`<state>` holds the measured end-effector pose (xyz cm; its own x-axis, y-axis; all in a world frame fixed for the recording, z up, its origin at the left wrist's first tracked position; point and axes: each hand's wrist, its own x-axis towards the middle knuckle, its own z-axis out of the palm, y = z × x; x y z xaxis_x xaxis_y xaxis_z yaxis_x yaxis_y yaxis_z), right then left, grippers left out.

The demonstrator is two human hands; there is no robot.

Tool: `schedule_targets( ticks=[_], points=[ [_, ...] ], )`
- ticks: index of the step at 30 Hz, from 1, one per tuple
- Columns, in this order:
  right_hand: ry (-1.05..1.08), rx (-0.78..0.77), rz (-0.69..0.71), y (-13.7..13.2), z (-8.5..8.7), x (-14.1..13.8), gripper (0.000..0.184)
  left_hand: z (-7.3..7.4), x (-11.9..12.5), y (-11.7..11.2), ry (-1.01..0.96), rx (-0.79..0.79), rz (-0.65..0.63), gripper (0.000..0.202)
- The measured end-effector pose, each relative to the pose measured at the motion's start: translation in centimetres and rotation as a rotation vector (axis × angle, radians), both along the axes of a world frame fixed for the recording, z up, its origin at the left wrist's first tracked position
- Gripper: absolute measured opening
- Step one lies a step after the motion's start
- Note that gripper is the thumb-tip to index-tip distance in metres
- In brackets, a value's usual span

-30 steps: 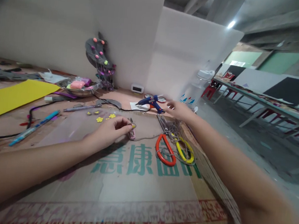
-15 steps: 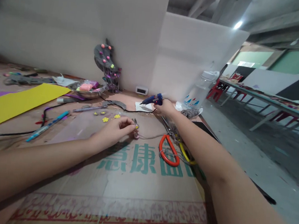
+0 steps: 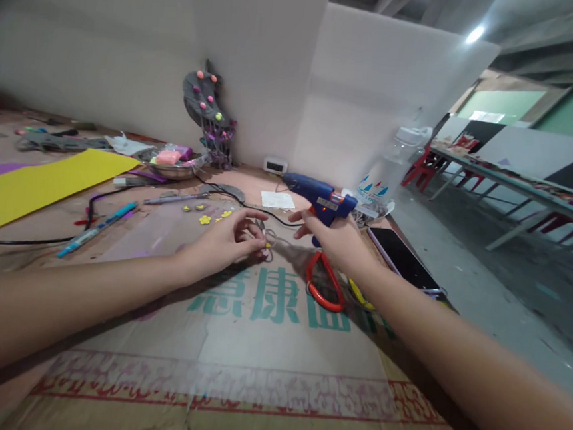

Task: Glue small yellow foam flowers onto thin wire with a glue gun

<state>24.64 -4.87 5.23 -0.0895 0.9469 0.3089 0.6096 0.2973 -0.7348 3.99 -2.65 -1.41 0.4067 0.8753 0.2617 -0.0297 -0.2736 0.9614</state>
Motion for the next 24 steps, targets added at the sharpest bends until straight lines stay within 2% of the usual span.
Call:
schedule_targets(
  ticks=[3, 6, 11, 16, 20, 24],
  points=[
    [0.039, -0.001, 0.037, -1.3, -1.2, -1.2, 0.031, 0.1, -0.1, -0.1, 0.082, 0.107, 0.014, 0.039],
    [0.083, -0.029, 0.098, -1.9, -2.2, -1.9, 0.032, 0.2, -0.1, -0.1, 0.091, 0.148, 0.009, 0.040],
    [0.123, -0.029, 0.158, -1.8, -2.8, -1.9, 0.033, 0.3, 0.0, 0.0, 0.016, 0.068, -0.017, 0.039],
    [0.136, -0.036, 0.127, -1.5, -2.7, -2.0, 0.029, 0.9, 0.0, 0.0, -0.006, -0.022, 0.008, 0.029],
    [0.196, -0.045, 0.153, -1.4, -2.9, -2.1, 0.025, 1.3, -0.3, 0.0, 0.066, -0.044, 0.039, 0.012],
    [0.280, -0.062, 0.185, -1.2, -3.4, -1.9, 0.027, 0.9, -0.6, 0.2, 0.121, -0.048, 0.032, 0.013]
  ],
)
